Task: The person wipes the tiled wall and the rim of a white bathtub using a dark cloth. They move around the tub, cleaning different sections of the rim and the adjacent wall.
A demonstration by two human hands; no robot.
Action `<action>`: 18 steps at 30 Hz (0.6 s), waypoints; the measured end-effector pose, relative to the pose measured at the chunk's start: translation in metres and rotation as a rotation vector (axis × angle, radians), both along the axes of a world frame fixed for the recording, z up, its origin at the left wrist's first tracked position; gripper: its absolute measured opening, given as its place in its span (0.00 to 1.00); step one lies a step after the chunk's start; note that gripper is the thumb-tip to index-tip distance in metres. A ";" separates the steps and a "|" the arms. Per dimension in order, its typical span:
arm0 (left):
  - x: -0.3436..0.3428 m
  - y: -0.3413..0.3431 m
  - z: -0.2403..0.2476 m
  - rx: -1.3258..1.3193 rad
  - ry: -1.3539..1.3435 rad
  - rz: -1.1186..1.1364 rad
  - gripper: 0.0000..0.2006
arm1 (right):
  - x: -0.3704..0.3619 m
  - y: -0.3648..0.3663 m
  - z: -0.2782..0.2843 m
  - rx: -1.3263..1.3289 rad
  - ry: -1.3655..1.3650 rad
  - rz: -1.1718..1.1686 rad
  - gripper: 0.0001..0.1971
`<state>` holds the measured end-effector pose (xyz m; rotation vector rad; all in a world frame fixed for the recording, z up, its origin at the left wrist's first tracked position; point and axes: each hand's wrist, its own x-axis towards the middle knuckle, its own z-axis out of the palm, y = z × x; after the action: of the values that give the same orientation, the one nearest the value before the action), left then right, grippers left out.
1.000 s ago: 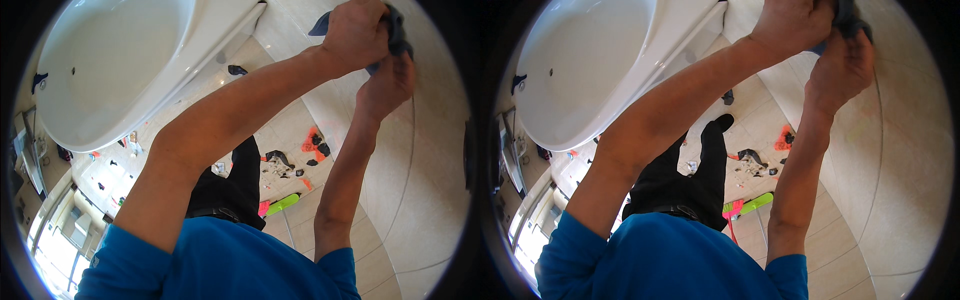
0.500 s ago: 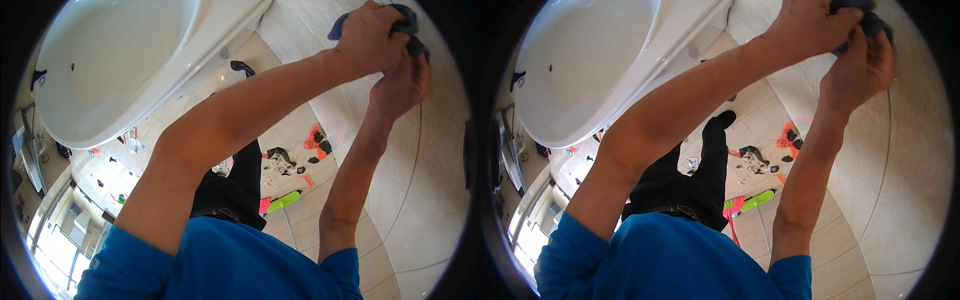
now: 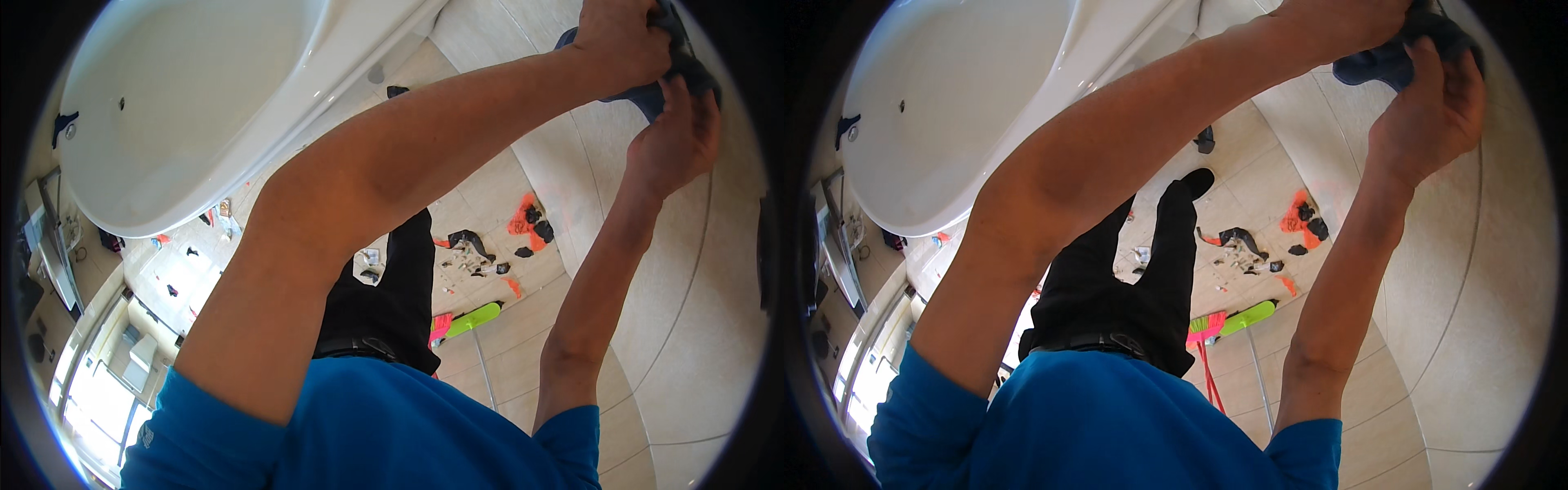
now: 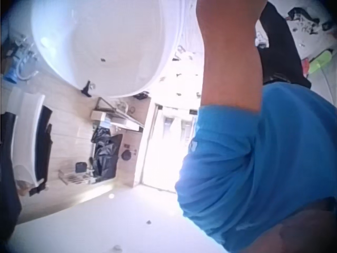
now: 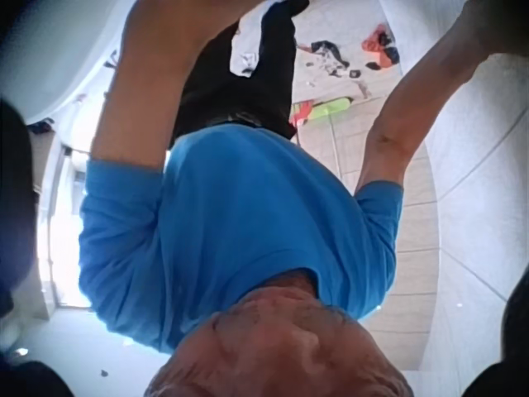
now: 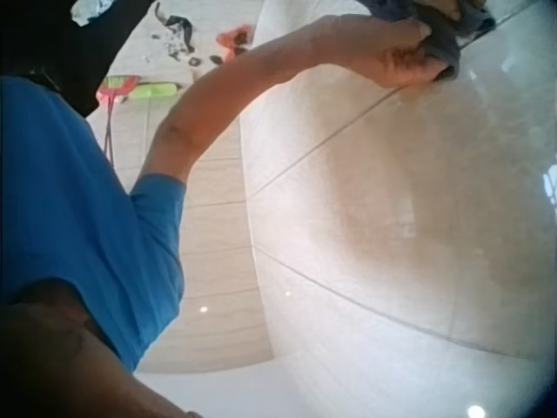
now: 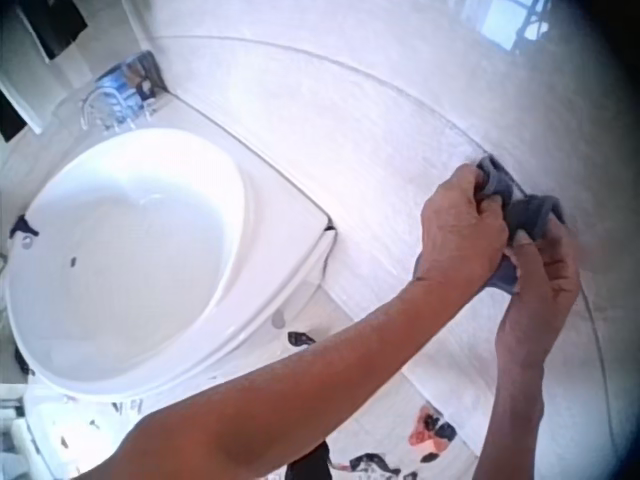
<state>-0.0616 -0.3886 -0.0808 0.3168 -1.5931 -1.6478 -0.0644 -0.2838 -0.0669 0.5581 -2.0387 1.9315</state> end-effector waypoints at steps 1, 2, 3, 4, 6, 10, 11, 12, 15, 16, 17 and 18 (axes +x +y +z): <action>0.005 -0.001 -0.006 -0.007 0.010 -0.002 0.07 | 0.001 -0.005 -0.005 -0.003 0.003 -0.003 0.13; 0.005 -0.004 -0.012 0.036 -0.041 -0.050 0.08 | -0.001 -0.007 -0.014 -0.015 -0.018 0.025 0.14; 0.003 -0.006 -0.019 0.084 -0.088 -0.100 0.09 | -0.003 -0.008 -0.023 -0.022 -0.035 0.051 0.14; 0.003 -0.008 -0.027 0.100 -0.095 -0.116 0.09 | -0.003 -0.007 -0.031 -0.029 -0.052 0.078 0.15; 0.004 -0.009 -0.040 0.133 -0.107 -0.148 0.10 | -0.001 -0.004 -0.040 -0.006 -0.119 0.091 0.16; 0.004 -0.011 -0.033 0.093 -0.024 -0.087 0.08 | -0.002 -0.002 -0.036 -0.004 -0.105 0.070 0.16; 0.004 -0.008 -0.026 0.033 0.025 -0.026 0.08 | -0.002 -0.001 -0.029 0.001 -0.086 0.058 0.16; 0.007 -0.008 -0.016 0.005 0.057 0.009 0.08 | -0.003 -0.002 -0.021 0.037 -0.031 -0.001 0.16; 0.010 -0.013 -0.002 0.004 0.079 0.043 0.08 | -0.001 -0.016 -0.001 0.053 0.031 0.012 0.16; 0.010 -0.014 0.000 0.027 0.063 0.022 0.08 | -0.010 -0.009 -0.005 0.123 0.029 0.041 0.17; 0.009 -0.015 0.001 0.054 0.048 -0.001 0.08 | -0.010 -0.010 -0.008 0.092 0.013 0.048 0.18; 0.007 -0.021 -0.005 0.072 -0.012 -0.038 0.08 | -0.007 -0.014 -0.017 0.055 -0.009 0.060 0.18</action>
<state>-0.0541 -0.4096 -0.0859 0.3358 -1.5600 -1.7377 -0.0715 -0.2973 -0.0835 0.6314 -2.1100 1.9196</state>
